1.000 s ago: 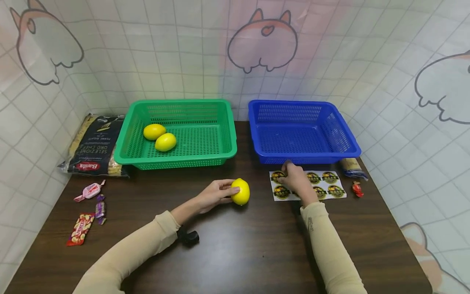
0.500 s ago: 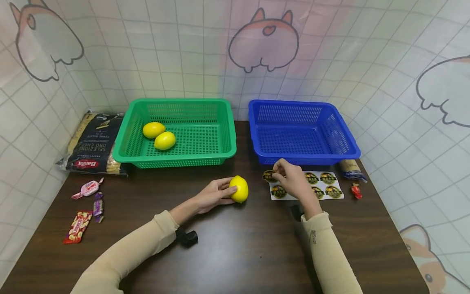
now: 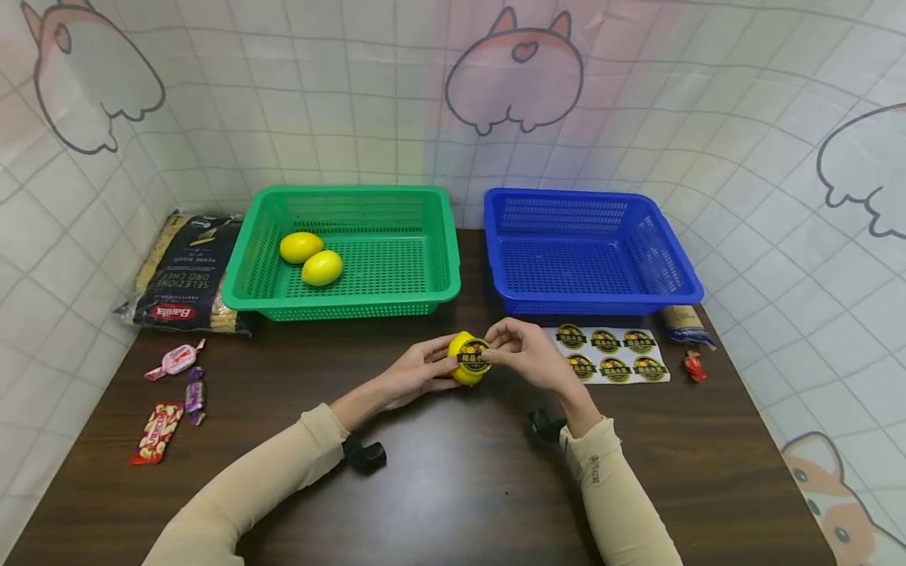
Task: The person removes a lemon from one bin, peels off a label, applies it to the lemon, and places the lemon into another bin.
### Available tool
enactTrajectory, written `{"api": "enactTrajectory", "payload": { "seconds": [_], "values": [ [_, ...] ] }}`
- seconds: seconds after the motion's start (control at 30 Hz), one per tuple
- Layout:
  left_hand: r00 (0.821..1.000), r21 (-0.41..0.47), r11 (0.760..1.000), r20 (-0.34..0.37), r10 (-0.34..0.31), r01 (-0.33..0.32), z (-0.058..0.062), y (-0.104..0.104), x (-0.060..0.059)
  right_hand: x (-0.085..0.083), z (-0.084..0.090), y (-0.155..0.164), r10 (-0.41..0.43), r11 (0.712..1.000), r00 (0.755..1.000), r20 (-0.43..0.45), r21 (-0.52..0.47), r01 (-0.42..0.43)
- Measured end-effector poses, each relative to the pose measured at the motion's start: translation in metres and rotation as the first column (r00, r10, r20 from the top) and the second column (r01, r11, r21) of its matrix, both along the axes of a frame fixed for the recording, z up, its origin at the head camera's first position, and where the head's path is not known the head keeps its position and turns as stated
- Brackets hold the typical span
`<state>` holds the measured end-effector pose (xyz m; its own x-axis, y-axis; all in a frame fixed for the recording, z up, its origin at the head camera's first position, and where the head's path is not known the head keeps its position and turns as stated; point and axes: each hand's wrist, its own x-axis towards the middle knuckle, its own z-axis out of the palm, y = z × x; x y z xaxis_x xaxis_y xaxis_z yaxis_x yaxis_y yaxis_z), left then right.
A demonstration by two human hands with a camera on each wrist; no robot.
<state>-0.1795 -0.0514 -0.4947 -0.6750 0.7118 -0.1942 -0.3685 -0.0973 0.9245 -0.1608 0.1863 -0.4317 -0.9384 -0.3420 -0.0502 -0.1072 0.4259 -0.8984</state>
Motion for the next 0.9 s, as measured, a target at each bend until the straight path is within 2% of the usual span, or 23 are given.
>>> {"api": "enactTrajectory", "payload": {
  "seconds": [0.27, 0.33, 0.43, 0.57, 0.77, 0.9],
  "values": [
    [0.999, 0.003, 0.999, -0.033, -0.038, 0.039, 0.005, -0.003, -0.005, -0.003, -0.007, -0.004, -0.032, 0.999, 0.999, -0.002, -0.002, 0.032],
    [0.999, 0.025, 0.999, -0.005, -0.049, 0.049, 0.005, -0.003, -0.004, -0.002, -0.005, -0.005, -0.036, 0.999, 0.999, 0.0, 0.009, 0.036],
    [0.996, 0.066, 0.997, 0.073, -0.054, 0.049, 0.005, -0.001, 0.0, -0.001, -0.004, -0.005, -0.034, 0.999, 0.999, -0.005, 0.033, 0.034],
    [0.994, 0.037, 0.999, 0.106, -0.018, 0.014, 0.006, 0.003, 0.004, 0.0, -0.005, -0.008, -0.028, 0.997, 0.999, -0.024, 0.069, 0.029],
    [0.997, -0.087, 0.993, 0.001, 0.078, -0.078, 0.006, 0.01, 0.005, 0.003, -0.008, -0.014, -0.028, 0.995, 0.998, -0.06, 0.089, 0.033],
    [0.996, -0.105, 0.99, -0.019, 0.091, -0.093, 0.005, 0.012, 0.006, 0.004, -0.008, -0.015, -0.035, 0.992, 0.998, -0.058, 0.12, 0.041]
  ]
}}
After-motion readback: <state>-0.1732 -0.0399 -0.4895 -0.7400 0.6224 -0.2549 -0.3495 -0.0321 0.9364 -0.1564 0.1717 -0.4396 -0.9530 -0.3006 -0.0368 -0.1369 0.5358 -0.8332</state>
